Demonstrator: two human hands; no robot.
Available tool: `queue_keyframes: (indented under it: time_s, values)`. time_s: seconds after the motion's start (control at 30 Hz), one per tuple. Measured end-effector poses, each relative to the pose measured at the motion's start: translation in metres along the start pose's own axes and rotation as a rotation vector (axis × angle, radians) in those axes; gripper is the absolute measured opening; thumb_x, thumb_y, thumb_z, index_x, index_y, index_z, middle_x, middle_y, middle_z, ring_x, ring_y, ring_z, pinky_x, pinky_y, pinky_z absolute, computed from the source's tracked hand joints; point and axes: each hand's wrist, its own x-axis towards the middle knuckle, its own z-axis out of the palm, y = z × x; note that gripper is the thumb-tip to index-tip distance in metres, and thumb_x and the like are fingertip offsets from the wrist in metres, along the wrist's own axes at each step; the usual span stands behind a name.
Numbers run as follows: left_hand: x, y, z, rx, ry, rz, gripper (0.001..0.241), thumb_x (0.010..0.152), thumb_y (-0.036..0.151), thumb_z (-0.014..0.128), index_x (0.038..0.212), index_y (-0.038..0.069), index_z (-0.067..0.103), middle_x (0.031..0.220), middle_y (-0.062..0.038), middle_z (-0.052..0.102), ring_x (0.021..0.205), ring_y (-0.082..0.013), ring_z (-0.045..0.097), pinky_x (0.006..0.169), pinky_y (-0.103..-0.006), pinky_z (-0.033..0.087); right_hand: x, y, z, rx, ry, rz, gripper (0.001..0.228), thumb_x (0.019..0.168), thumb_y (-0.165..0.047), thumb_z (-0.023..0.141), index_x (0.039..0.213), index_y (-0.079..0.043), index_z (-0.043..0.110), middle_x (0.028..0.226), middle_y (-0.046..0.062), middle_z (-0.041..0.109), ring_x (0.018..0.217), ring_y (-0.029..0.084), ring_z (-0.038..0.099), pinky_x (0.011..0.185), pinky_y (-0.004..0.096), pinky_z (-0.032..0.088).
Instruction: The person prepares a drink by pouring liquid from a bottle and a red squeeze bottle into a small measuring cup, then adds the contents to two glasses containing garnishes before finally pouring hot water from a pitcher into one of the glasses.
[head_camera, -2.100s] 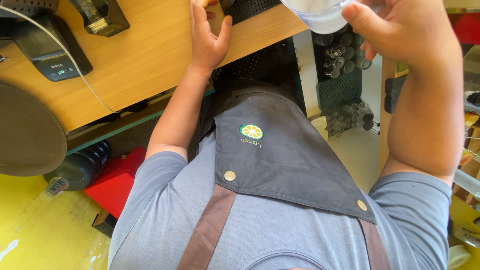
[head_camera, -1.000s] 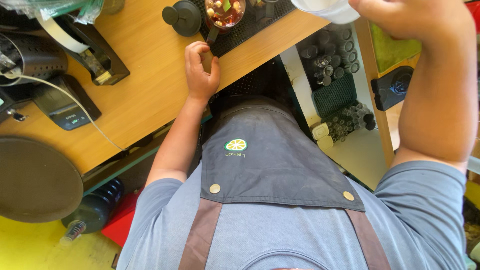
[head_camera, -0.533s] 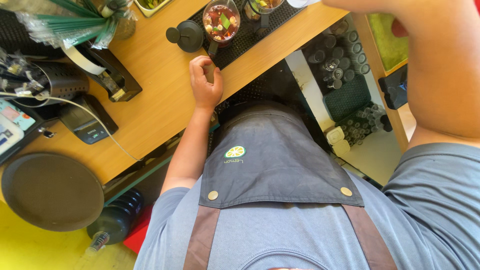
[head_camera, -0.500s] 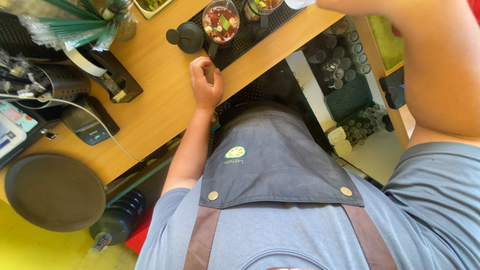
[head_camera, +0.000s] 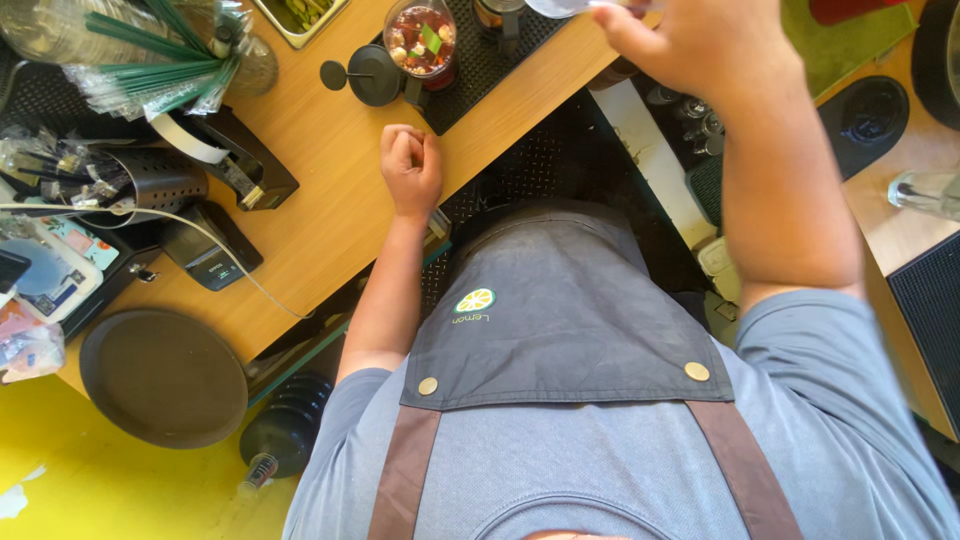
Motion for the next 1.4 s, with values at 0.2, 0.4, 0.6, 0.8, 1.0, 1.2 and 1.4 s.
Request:
queue_keyframes:
  time_s: [0.2, 0.4, 0.6, 0.8, 1.0, 1.2, 1.4]
  values:
    - [-0.025, 0.03, 0.011, -0.076, -0.344, 0.169, 0.04, 0.098, 0.002, 0.069, 0.065, 0.003, 0.047, 0.07, -0.009, 0.053, 0.077, -0.0236, 0.058, 0.073, -0.0378, 0.046, -0.159, 0.029, 0.066, 1.506, 0.221, 0.73, 0.027, 0.115, -0.028, 0.059, 0.105, -0.005, 0.049, 0.085, 0.009, 0.063, 0.046, 0.013, 0.051, 0.046, 0.026, 0.041]
    - [-0.024, 0.112, 0.099, -0.183, -0.689, 0.32, 0.007, 0.1, 0.003, 0.064, 0.103, 0.002, 0.071, 0.112, -0.015, 0.07, 0.106, -0.0313, 0.067, 0.093, -0.0391, 0.054, -0.325, 0.066, 0.072, 1.523, 0.479, 1.097, 0.026, 0.115, -0.032, 0.057, 0.107, -0.007, 0.051, 0.084, 0.009, 0.062, 0.047, 0.013, 0.049, 0.044, 0.029, 0.044]
    - [-0.008, 0.21, 0.236, -0.24, -0.939, 0.689, 0.033, 0.095, 0.009, 0.073, 0.126, 0.005, 0.065, 0.144, -0.017, 0.059, 0.135, -0.0367, 0.056, 0.115, -0.0468, 0.046, -0.419, 0.096, 0.087, 1.395, 0.697, 1.231, 0.017, 0.114, -0.03, 0.053, 0.107, -0.014, 0.052, 0.078, 0.009, 0.062, 0.039, 0.015, 0.047, 0.035, 0.03, 0.037]
    - [-0.012, 0.29, 0.404, -0.078, -0.956, 1.129, 0.057, 0.1, 0.022, 0.075, 0.149, 0.004, 0.051, 0.161, -0.017, 0.043, 0.151, -0.0376, 0.039, 0.124, -0.0503, 0.033, -0.439, 0.136, 0.103, 1.355, 0.715, 1.083, 0.016, 0.115, -0.025, 0.051, 0.109, -0.01, 0.051, 0.09, 0.009, 0.064, 0.048, 0.015, 0.056, 0.045, 0.029, 0.044]
    - [-0.023, 0.302, 0.468, 0.111, -0.957, 1.053, 0.069, 0.105, 0.029, 0.073, 0.16, 0.002, 0.041, 0.162, -0.016, 0.043, 0.149, -0.0372, 0.04, 0.123, -0.0529, 0.03, -0.447, 0.176, 0.121, 1.387, 0.588, 1.02, 0.014, 0.111, -0.018, 0.057, 0.112, -0.01, 0.046, 0.09, 0.005, 0.06, 0.056, 0.013, 0.062, 0.048, 0.026, 0.047]
    - [-0.042, 0.29, 0.455, 0.064, -0.922, 0.853, 0.066, 0.104, 0.026, 0.072, 0.159, 0.004, 0.041, 0.162, -0.016, 0.043, 0.149, -0.0373, 0.041, 0.121, -0.0531, 0.033, -0.447, 0.177, 0.124, 1.45, 0.622, 0.911, 0.014, 0.111, -0.015, 0.059, 0.114, -0.008, 0.048, 0.078, 0.003, 0.059, 0.056, 0.012, 0.059, 0.052, 0.025, 0.045]
    - [-0.098, 0.205, 0.382, 0.014, -0.814, 0.506, 0.035, 0.101, 0.014, 0.07, 0.134, 0.006, 0.06, 0.136, -0.015, 0.06, 0.128, -0.0373, 0.058, 0.11, -0.0455, 0.047, -0.445, 0.171, 0.134, 1.461, 0.689, 0.865, 0.015, 0.11, -0.015, 0.061, 0.108, -0.009, 0.048, 0.078, 0.003, 0.058, 0.056, 0.012, 0.059, 0.052, 0.025, 0.044]
